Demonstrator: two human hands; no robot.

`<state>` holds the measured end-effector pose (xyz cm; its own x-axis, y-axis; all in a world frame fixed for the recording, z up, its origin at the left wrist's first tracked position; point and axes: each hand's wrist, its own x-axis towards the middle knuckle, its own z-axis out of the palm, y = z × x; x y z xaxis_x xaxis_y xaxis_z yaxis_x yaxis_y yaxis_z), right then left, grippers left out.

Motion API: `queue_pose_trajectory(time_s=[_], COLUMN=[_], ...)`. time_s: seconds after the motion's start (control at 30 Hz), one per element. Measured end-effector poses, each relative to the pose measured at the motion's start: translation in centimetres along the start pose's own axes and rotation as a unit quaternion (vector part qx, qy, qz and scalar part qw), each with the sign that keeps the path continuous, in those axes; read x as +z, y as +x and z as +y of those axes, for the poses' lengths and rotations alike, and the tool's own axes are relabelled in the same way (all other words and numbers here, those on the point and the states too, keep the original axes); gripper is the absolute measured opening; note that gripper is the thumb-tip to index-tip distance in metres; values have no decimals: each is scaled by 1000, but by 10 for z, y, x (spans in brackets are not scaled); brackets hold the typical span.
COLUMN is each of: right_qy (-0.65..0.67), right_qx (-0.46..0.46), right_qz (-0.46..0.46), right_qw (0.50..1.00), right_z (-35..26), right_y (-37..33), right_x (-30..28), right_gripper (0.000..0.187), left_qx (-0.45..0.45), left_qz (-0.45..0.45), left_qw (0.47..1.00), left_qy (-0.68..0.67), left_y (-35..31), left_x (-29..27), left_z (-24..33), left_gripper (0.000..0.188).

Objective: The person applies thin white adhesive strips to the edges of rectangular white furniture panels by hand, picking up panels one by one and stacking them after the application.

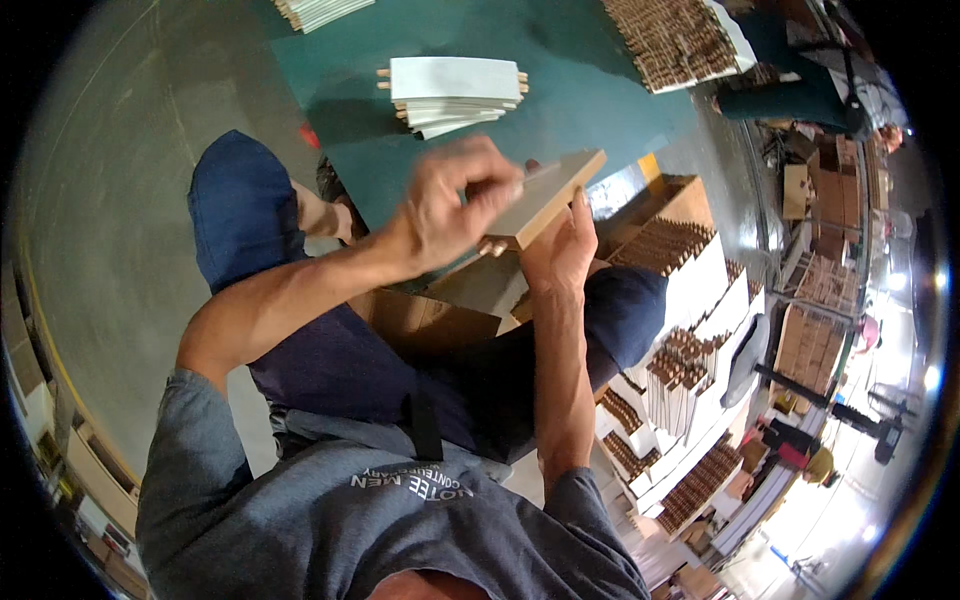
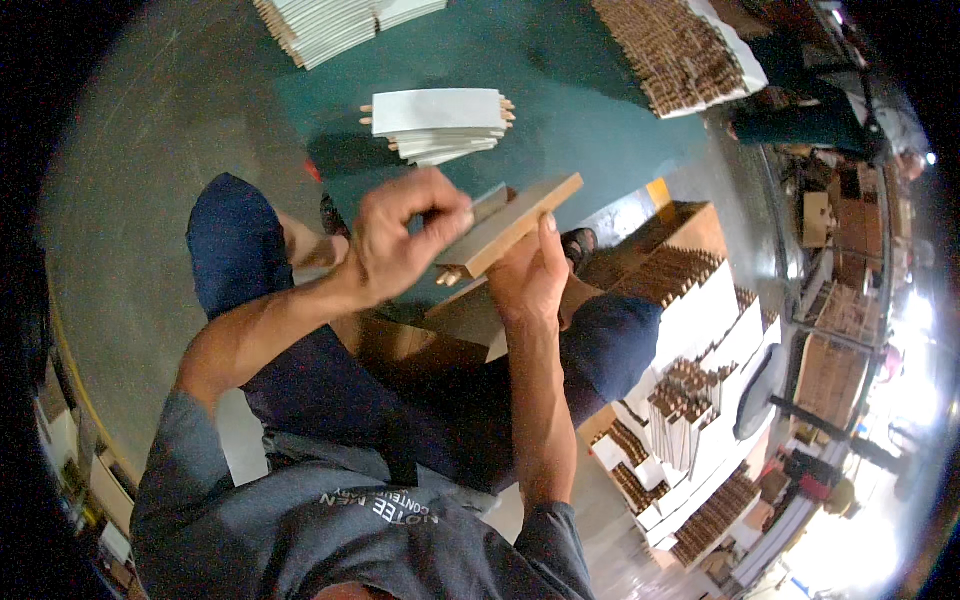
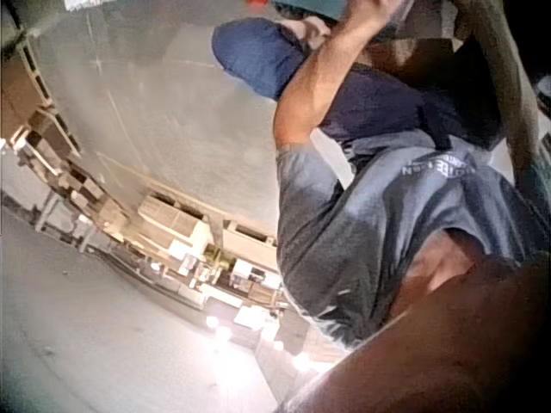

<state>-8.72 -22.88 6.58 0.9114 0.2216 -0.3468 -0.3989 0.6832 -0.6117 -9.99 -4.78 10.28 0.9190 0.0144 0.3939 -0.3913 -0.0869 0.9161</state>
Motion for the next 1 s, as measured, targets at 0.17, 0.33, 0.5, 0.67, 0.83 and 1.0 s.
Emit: queue_pose_trajectory(time_s=[0.17, 0.33, 0.5, 0.67, 0.83, 1.0], right_qy=[59, -229, -96, -95, -143, -322], right_qx=[83, 86, -13, -31, -24, 53], right_qz=[-65, 63, 49, 54, 79, 71], right_qw=[993, 967, 994, 994, 986, 943], right_z=[5, 15, 33, 46, 56, 14], right_y=[7, 10, 52, 108, 135, 80], right_x=[-24, 10, 45, 62, 73, 72], right_gripper=[48, 38, 28, 16, 17, 35], left_qx=[-106, -72, -90, -72, -69, -92], left_qz=[210, 297, 301, 282, 277, 282], left_qw=[967, 934, 933, 934, 939, 939], left_qy=[-95, -184, -178, -208, -192, -175], left_y=[41, 54, 53, 51, 49, 48], left_x=[-68, -118, -121, -127, -130, -131], left_z=[-2, -20, -19, -22, -21, -17], left_gripper=[22, 25, 22, 21, 22, 22])
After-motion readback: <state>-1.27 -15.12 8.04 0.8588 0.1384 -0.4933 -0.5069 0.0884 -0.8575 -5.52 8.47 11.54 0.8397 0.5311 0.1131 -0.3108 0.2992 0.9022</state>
